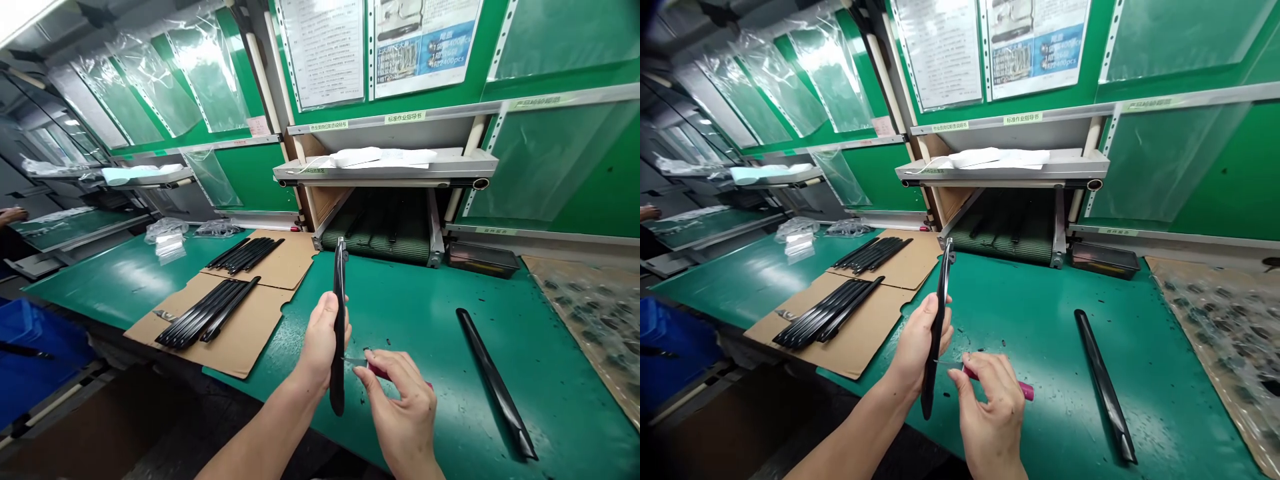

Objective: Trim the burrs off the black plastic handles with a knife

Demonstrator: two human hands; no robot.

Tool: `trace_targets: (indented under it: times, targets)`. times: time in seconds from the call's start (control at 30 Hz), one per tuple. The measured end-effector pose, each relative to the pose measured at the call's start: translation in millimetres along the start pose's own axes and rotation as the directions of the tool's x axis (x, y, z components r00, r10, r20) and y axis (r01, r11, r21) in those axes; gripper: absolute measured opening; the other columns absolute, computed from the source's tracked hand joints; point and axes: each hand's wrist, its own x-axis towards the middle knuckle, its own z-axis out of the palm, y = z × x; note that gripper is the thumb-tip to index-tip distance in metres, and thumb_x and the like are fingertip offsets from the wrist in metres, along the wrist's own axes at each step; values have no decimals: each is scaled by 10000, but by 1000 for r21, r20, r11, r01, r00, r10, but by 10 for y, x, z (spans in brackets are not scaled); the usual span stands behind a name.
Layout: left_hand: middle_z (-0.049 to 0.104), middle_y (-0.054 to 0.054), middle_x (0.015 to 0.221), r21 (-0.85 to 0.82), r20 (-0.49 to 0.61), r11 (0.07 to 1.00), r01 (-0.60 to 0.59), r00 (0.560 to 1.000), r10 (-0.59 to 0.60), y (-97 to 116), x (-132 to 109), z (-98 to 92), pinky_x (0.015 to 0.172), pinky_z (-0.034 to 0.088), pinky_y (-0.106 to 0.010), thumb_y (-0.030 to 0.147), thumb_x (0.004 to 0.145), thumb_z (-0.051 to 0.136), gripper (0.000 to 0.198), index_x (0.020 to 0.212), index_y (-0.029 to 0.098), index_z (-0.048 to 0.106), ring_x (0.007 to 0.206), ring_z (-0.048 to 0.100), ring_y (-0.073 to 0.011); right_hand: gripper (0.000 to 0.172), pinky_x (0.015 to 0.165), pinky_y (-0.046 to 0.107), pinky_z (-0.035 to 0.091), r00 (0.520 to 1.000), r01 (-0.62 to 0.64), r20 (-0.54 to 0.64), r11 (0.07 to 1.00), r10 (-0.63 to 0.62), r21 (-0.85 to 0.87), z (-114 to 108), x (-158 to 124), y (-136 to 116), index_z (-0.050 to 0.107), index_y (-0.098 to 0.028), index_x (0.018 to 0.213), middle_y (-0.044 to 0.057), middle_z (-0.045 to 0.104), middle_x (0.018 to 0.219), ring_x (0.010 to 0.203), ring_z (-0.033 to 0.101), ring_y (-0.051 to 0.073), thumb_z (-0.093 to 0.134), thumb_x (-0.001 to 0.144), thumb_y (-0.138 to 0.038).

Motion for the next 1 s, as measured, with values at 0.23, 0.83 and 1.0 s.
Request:
trace_targets:
  times: [0.23, 0.83, 1.0]
  targets:
    - [351, 85, 585, 64, 64, 998, 12, 998, -16, 1, -107, 31, 421, 241, -169, 581, 867, 572, 402, 914, 187, 507, 437, 244, -39, 61, 660, 314, 553, 996, 38, -77, 999, -39, -10, 13, 209, 34, 691, -213, 936, 43, 696, 862, 831, 634, 210, 699, 875, -210]
    - [236, 108, 566, 10, 91, 985, 173, 981, -173, -75, -266, 38, 416, 185, -176, 670, 754, 655, 529, 986, 216, 512, 433, 162, -41, 100, 677, 311, 586, 987, -48, -151, 998, 52, 30, 63, 556, 156, 717, -246, 940, 32, 694, 905, 854, 640, 199, 705, 879, -324]
    - [224, 104, 564, 33, 169, 984, 175, 969, -178, -52, -358, 44, 437, 152, -185, 628, 853, 565, 441, 964, 206, 505, 454, 107, -46, 135, 672, 298, 596, 979, -63, -189, 997, 70, 43, 25, 674, 154, 731, -232, 937, 50, 692, 918, 868, 651, 202, 697, 883, -351]
